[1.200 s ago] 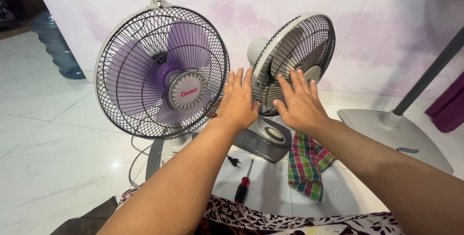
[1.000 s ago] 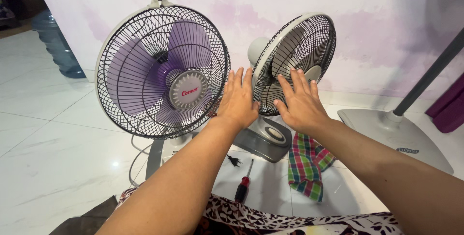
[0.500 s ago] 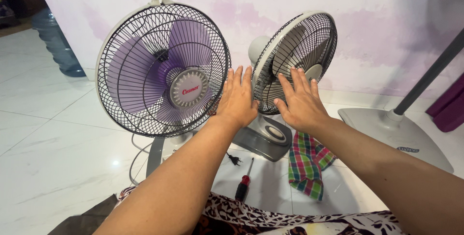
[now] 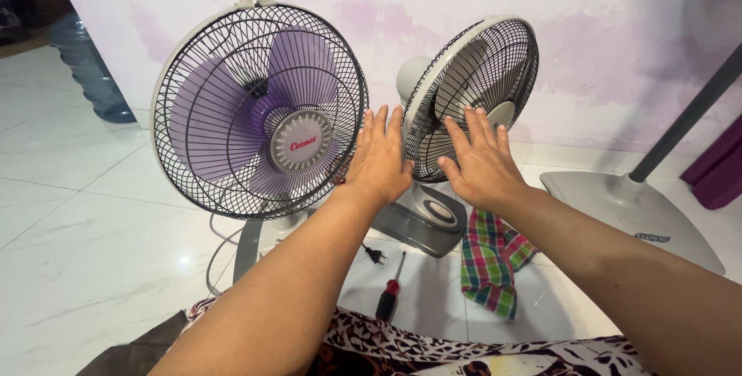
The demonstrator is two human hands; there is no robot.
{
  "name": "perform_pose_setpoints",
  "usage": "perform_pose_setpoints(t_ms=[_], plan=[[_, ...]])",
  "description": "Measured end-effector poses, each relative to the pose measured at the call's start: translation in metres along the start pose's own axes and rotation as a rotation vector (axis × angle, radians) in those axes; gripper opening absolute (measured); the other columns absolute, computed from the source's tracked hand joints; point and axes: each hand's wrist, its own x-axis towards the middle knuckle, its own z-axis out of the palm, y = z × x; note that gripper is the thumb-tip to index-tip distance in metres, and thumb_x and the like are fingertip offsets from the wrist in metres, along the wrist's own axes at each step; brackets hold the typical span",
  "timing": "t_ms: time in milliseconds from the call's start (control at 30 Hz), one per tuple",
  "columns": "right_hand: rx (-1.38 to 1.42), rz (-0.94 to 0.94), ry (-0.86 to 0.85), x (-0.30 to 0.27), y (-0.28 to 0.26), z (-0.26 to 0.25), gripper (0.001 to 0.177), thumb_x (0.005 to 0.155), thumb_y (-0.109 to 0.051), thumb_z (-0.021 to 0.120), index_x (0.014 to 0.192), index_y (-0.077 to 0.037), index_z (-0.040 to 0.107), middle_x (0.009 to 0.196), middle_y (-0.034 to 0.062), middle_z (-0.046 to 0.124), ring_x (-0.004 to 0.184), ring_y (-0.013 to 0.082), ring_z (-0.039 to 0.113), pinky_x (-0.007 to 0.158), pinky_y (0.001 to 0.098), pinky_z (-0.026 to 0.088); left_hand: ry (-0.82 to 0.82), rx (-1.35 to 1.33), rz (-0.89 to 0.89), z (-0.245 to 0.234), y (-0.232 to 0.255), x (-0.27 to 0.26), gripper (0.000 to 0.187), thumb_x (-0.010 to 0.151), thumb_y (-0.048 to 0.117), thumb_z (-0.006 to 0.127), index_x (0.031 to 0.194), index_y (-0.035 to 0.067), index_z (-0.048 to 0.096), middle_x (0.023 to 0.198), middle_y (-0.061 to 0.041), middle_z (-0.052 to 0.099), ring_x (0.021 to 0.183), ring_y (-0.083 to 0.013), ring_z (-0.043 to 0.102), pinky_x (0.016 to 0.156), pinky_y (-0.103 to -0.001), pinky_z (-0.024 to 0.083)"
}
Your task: The person disassembles two electric fans by removing the front grills, blades, and rear grills, then reassembles them. They use a screwdriver to loosen screws and handle the components by hand.
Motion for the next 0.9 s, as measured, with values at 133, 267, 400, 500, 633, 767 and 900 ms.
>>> perform_pose_setpoints(t_ms=[133, 267, 400, 500, 633, 767, 900], plan=[[0.013, 0.012, 0.008, 0.002, -0.002, 0.0, 0.077, 0.118, -0.042, 0.05, 0.141, 0.031, 0.047, 0.106, 0.0222, 0.076, 0.082, -0.0087, 0.053, 0.063, 0.0445, 0.053, 0.028, 0.057, 0.035, 0.002, 0.003, -0.002, 0.082, 0.118, 0.057, 0.037, 0.155, -0.014, 0.053, 0.144, -0.03, 0.066, 0.111, 0.0091, 0.052, 0.082, -0.046, 0.063], [0.022, 0.009, -0.01, 0.002, -0.004, 0.0, 0.078, 0.118, -0.043, 0.049, 0.141, 0.031, 0.047, 0.107, 0.0227, 0.076, 0.084, -0.0091, 0.053, 0.064, 0.0448, 0.054, 0.056, 0.043, 0.032, 0.003, 0.006, -0.005, 0.084, 0.117, 0.059, 0.035, 0.153, -0.015, 0.053, 0.143, -0.028, 0.066, 0.111, 0.0097, 0.053, 0.081, -0.046, 0.063], [0.03, 0.008, 0.001, 0.001, -0.008, 0.001, 0.079, 0.118, -0.045, 0.048, 0.141, 0.031, 0.047, 0.108, 0.0234, 0.075, 0.084, -0.0086, 0.054, 0.064, 0.0448, 0.053, 0.061, 0.015, 0.045, 0.003, 0.009, -0.008, 0.085, 0.118, 0.059, 0.034, 0.153, -0.016, 0.053, 0.14, -0.029, 0.068, 0.109, 0.0092, 0.053, 0.08, -0.045, 0.063], [0.048, 0.041, -0.018, 0.001, -0.011, 0.002, 0.08, 0.118, -0.045, 0.047, 0.142, 0.031, 0.045, 0.108, 0.0232, 0.075, 0.086, -0.0091, 0.054, 0.064, 0.0448, 0.054, 0.043, 0.013, 0.045, 0.003, 0.01, -0.008, 0.085, 0.116, 0.06, 0.033, 0.152, -0.015, 0.053, 0.14, -0.027, 0.068, 0.109, 0.0099, 0.053, 0.079, -0.045, 0.063], [0.04, -0.011, -0.022, 0.001, -0.014, 0.002, 0.079, 0.117, -0.044, 0.048, 0.139, 0.031, 0.048, 0.104, 0.0223, 0.076, 0.081, -0.0082, 0.053, 0.062, 0.0446, 0.052, 0.069, 0.091, -0.022, 0.005, 0.01, -0.006, 0.084, 0.118, 0.059, 0.036, 0.155, -0.015, 0.051, 0.142, -0.029, 0.067, 0.112, 0.0095, 0.052, 0.081, -0.045, 0.063], [0.017, -0.012, -0.002, -0.001, -0.014, 0.002, 0.078, 0.118, -0.044, 0.05, 0.139, 0.032, 0.048, 0.101, 0.0222, 0.076, 0.08, -0.0079, 0.052, 0.063, 0.045, 0.053, 0.042, 0.085, 0.015, 0.005, 0.01, -0.005, 0.081, 0.12, 0.057, 0.039, 0.154, -0.014, 0.054, 0.144, -0.031, 0.066, 0.111, 0.0073, 0.052, 0.08, -0.045, 0.062], [0.017, -0.03, -0.011, -0.002, -0.014, 0.002, 0.078, 0.117, -0.043, 0.049, 0.138, 0.031, 0.049, 0.101, 0.0218, 0.076, 0.079, -0.0082, 0.052, 0.062, 0.045, 0.052, 0.071, 0.145, -0.135, 0.002, 0.007, -0.001, 0.082, 0.118, 0.059, 0.035, 0.155, -0.012, 0.054, 0.145, -0.029, 0.064, 0.114, 0.0101, 0.051, 0.081, -0.043, 0.064]])
